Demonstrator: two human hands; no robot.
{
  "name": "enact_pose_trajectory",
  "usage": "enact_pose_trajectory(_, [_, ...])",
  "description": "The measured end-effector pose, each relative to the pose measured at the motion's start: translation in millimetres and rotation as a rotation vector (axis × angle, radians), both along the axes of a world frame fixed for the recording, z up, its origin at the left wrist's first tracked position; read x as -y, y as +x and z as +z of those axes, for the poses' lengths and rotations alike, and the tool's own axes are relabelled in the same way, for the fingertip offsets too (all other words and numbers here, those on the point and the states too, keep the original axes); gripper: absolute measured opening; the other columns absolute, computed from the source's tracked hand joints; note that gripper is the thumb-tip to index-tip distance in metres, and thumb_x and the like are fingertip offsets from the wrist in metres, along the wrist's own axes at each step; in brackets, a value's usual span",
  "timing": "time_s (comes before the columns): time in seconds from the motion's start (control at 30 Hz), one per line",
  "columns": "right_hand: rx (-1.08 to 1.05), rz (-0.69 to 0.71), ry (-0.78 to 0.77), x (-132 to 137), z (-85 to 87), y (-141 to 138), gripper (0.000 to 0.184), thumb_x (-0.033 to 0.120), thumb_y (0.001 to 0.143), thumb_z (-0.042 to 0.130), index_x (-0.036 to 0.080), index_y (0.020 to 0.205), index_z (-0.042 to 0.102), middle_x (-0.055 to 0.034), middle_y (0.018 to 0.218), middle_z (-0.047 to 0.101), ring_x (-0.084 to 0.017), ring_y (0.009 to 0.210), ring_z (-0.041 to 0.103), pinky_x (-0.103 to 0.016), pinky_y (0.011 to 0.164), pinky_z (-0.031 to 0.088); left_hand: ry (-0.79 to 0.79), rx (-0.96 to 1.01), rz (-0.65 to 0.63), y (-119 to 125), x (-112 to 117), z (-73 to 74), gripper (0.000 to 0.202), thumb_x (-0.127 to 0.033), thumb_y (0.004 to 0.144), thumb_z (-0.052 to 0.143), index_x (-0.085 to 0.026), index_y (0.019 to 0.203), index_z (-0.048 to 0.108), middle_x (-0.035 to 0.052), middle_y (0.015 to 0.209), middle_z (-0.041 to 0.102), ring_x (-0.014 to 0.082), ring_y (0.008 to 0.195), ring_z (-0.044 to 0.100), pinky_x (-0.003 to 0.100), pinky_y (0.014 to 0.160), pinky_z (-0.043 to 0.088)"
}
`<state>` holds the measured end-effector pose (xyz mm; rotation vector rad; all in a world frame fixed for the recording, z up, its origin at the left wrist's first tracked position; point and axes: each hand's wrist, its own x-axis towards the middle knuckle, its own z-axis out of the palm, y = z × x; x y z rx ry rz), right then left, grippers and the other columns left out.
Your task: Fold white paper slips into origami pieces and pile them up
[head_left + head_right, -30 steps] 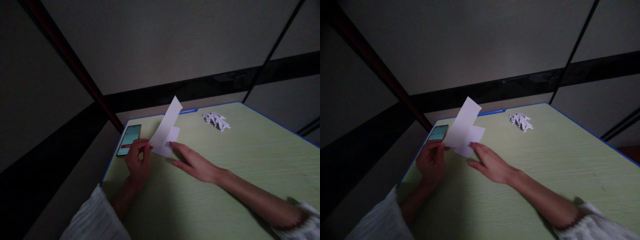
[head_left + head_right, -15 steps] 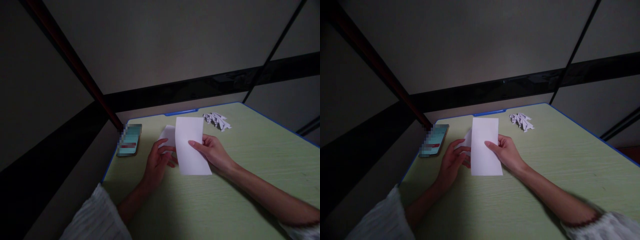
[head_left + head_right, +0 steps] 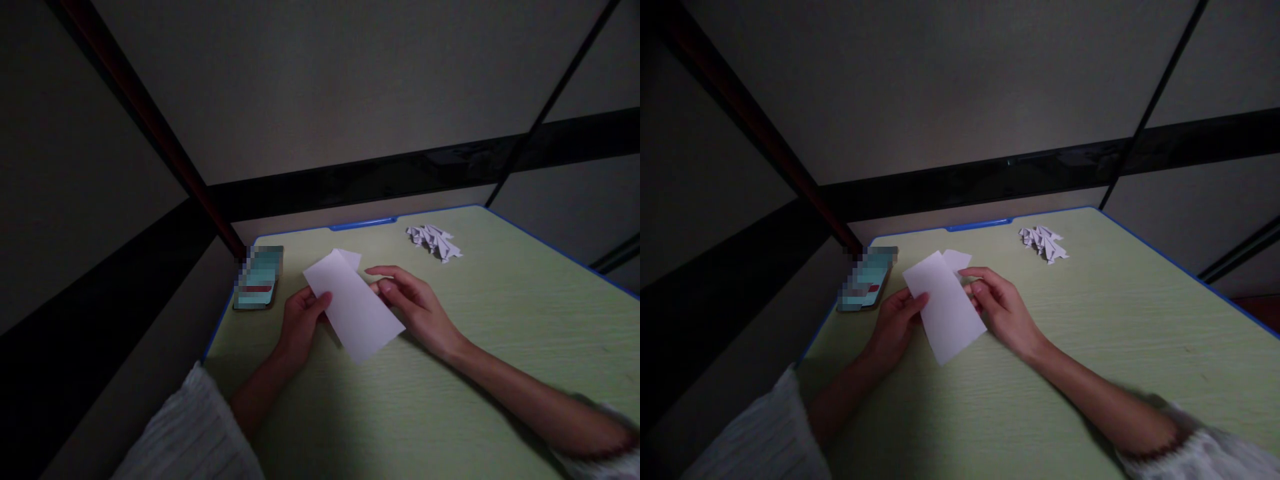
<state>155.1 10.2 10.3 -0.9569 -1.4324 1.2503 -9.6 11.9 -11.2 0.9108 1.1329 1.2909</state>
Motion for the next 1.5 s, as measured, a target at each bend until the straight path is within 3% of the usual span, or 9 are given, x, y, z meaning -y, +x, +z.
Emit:
enact_pose_trajectory(0.1, [0.041,0.068,0.096,-4,-4.5,2,0.014,0.024,0.071,0.052,0.015,0.079,0.060,-0.0061,0.087,0.056,-0.015,0.077,0.054,-0.025,0.060,0.044,-0.006,0.032,0.007,-2,-2,-1.8,0.020,-0.022,0.058,0.065,-0.012,0.074,0.061,-0.0011,0.056,0.061,0.0093,0.049,0.052,0.020,0.048,0.041])
enact_pose_trajectory(0.2, [-0.004,0.152,0.085,-6,-10.0,1,0.010,0.022,0.063,0.061,0.017,0.071,0.062,-0.0073,0.096,0.052,-0.017,0.084,0.054,-0.026,0.063,0.045,0.002,0.018,-0.017,-2,-2,-2.3,0.021,-0.022,0.058,0.065,-0.012,0.075,0.061,-0.0010,0.055,0.061,0.0096,0.049,0.052,0.020,0.048,0.041])
enact_pose_trajectory(0.5, [-0.086,0.220,0.088,-7,-10.1,1,0.010,0.020,0.061,0.066,0.022,0.071,0.067,-0.0041,0.104,0.055,-0.017,0.089,0.055,-0.027,0.068,0.047,-0.023,-0.042,-0.086,1,3,2.3,0.023,-0.022,0.055,0.066,-0.011,0.073,0.060,-0.0008,0.051,0.059,0.0095,0.044,0.051,0.019,0.044,0.037])
enact_pose_trajectory(0.83, [-0.045,0.327,0.224,-6,-9.6,5,0.017,0.014,0.060,0.067,0.024,0.073,0.069,0.0003,0.129,0.036,-0.022,0.113,0.038,-0.033,0.091,0.034,-0.028,-0.026,-0.073,0,2,2.0,0.020,-0.024,0.055,0.066,-0.010,0.068,0.060,-0.0010,0.050,0.057,0.0090,0.044,0.049,0.019,0.043,0.034])
enact_pose_trajectory(0.93, [-0.029,0.357,0.205,-5,-8.0,4,0.016,0.013,0.061,0.066,0.024,0.072,0.069,0.0010,0.130,0.034,-0.023,0.115,0.036,-0.033,0.091,0.035,-0.012,-0.021,-0.026,-2,-1,-1.2,0.021,-0.025,0.056,0.065,-0.011,0.069,0.059,-0.0013,0.052,0.058,0.0094,0.047,0.050,0.019,0.045,0.036])
enact_pose_trajectory(1.07, [-0.079,0.459,0.138,-4,-7.8,2,0.017,0.012,0.059,0.067,0.022,0.072,0.069,-0.0016,0.121,0.044,-0.020,0.102,0.047,-0.030,0.079,0.043,-0.001,-0.032,0.015,-3,-1,-2.5,0.021,-0.026,0.056,0.065,-0.011,0.069,0.057,-0.0015,0.052,0.058,0.0083,0.045,0.049,0.018,0.044,0.036])
enact_pose_trajectory(1.17, [-0.089,0.402,0.108,-6,-8.1,0,0.011,0.013,0.061,0.065,0.021,0.067,0.069,-0.0032,0.106,0.054,-0.016,0.090,0.052,-0.028,0.076,0.043,0.008,-0.086,-0.012,-2,0,-0.4,0.021,-0.026,0.056,0.065,-0.011,0.067,0.057,-0.0027,0.048,0.057,0.0075,0.042,0.049,0.017,0.041,0.035])
enact_pose_trajectory(1.27, [-0.083,0.237,0.099,-8,-8.5,0,0.007,0.015,0.064,0.063,0.018,0.060,0.068,-0.0035,0.093,0.056,-0.014,0.084,0.052,-0.027,0.074,0.040,0.021,-0.149,-0.081,1,2,3.1,0.021,-0.029,0.056,0.064,-0.012,0.064,0.055,-0.0025,0.046,0.057,0.0098,0.040,0.052,0.018,0.039,0.036])
enact_pose_trajectory(1.5, [-0.088,-0.002,-0.068,-10,-12.1,1,0.016,0.024,0.061,0.064,0.014,0.051,0.060,-0.0010,0.066,0.055,-0.011,0.061,0.048,-0.025,0.056,0.036,0.061,-0.235,-0.279,5,7,4.7,0.019,-0.029,0.060,0.060,-0.011,0.060,0.055,0.0017,0.048,0.060,0.0127,0.040,0.056,0.020,0.041,0.040])
